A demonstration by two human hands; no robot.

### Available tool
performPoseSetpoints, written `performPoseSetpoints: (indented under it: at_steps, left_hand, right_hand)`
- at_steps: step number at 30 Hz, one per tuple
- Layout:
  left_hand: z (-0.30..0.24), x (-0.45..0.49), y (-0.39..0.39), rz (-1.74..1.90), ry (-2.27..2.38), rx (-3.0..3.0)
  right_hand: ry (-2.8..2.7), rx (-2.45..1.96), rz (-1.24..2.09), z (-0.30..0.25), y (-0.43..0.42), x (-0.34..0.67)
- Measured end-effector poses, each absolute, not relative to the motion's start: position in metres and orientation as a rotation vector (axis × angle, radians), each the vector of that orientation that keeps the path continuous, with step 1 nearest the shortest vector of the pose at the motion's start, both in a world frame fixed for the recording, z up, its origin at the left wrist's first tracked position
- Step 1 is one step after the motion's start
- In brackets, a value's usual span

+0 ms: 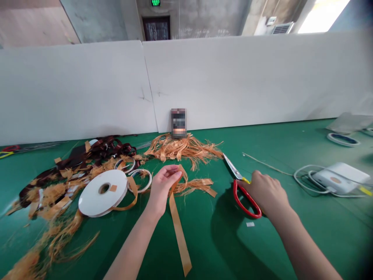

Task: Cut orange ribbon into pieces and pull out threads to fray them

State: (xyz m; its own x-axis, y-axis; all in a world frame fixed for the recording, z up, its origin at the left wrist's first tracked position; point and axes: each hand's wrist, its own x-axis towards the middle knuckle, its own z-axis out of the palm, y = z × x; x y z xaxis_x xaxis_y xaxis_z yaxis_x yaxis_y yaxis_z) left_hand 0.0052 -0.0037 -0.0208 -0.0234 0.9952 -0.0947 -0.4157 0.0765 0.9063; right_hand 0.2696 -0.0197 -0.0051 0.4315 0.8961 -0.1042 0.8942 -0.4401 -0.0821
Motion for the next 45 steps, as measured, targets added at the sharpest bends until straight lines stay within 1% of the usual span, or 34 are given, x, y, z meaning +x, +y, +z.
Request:
performPoseSetpoints:
  at_steps: [2,6,7,10,18,24,30,36,39,45]
  left_hand:
    - [-0.005,0.009,-0.006,1.355,0.999,0.853]
    - [0.022,0.021,-0.012,1.34,0.996,0.996]
    - [0.026,0.024,-0.013,1.33,0.991,1.019]
    - [0.037,0.032,-0.015,1.331,0.978,1.019]
    - [0.053,0.038,-0.019,1.349,1.014,0.88]
    - [0.057,0.036,-0.02,1.272,0.975,0.763]
    - [0.06,0.029,-0.02,1.162,0.79,0.552]
    - [0.062,0.025,-0.016,1.121,0.9,0.947]
    - [0.062,0.024,-0.017,1.161,0.919,1.002]
    - [0.057,0.024,-0.019,1.046,0.642,0.66]
  right_hand:
    - [-1.717,-2.322,0.175,0.012,-0.016,0.255]
    - [-1.575,-1.569,0.851,0.05,-0.012,0.211]
    - [-1.569,-1.461,0.948,0.058,-0.012,0.201]
    - [-1.499,-1.319,1.146,0.076,-0.012,0.183]
    - [-1.371,-1.295,1.242,0.085,-0.013,0.185]
    - [-1.357,-1.307,1.194,0.085,-0.017,0.182]
    - [-1.194,-1.205,1.362,0.087,-0.017,0.182]
    - [-1.231,-1.262,1.35,0.088,-0.019,0.183]
    - [-1.25,-1.267,1.375,0.089,-0.02,0.183]
    - [-1.164,-1.174,1.519,0.09,-0.021,0.181]
